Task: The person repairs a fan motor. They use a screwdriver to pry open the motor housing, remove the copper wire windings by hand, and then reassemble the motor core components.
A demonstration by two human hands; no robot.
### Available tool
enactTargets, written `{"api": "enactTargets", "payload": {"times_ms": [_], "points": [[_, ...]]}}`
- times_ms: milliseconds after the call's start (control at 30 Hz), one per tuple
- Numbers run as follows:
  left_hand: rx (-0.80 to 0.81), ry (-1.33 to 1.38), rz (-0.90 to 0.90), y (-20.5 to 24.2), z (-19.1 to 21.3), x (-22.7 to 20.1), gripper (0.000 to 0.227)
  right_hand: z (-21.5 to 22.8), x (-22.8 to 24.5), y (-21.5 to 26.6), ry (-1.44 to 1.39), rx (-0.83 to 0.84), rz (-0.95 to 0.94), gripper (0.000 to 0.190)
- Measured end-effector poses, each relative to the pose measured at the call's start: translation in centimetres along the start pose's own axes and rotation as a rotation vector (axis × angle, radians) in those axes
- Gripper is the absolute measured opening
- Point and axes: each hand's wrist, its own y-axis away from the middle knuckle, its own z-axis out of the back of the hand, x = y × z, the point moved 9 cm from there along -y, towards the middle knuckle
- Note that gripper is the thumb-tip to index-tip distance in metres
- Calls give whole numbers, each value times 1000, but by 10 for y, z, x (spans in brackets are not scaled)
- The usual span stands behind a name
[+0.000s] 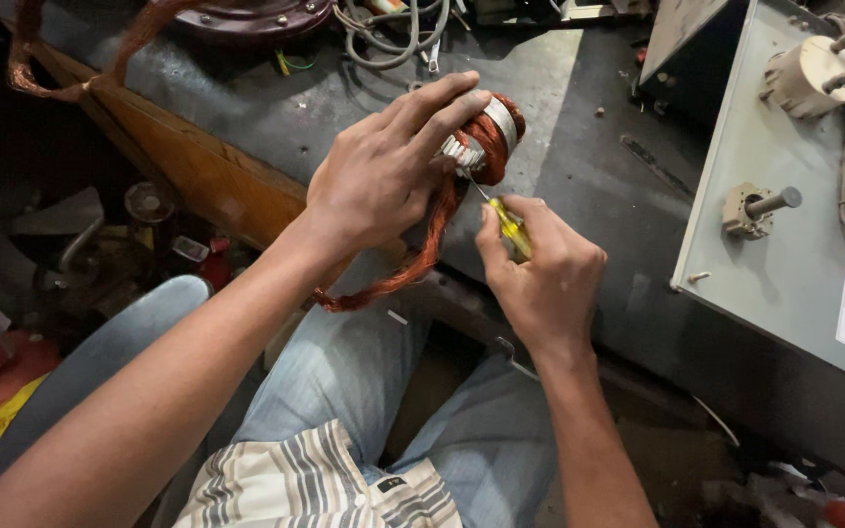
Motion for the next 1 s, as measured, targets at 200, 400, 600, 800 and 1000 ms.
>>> {"api": "enactTargets", "payload": {"times_ms": [200, 400, 600, 800, 1000], "points": [[-4, 6, -1, -2, 2, -1, 69, 0, 5, 1, 62, -14, 63, 18], [-2, 34, -8, -2, 5, -3, 67, -14, 14, 2, 182, -81, 27, 16], [-13, 41, 6, -3, 7, -3, 70, -22, 23, 1, 236, -112, 71, 17], [-26, 64, 9, -2, 6, -2, 68, -23, 32, 2, 167, -89, 121, 19], [-51, 31, 17, -1, 9, -2, 67, -14, 32, 10, 12, -76, 106, 18]]}}
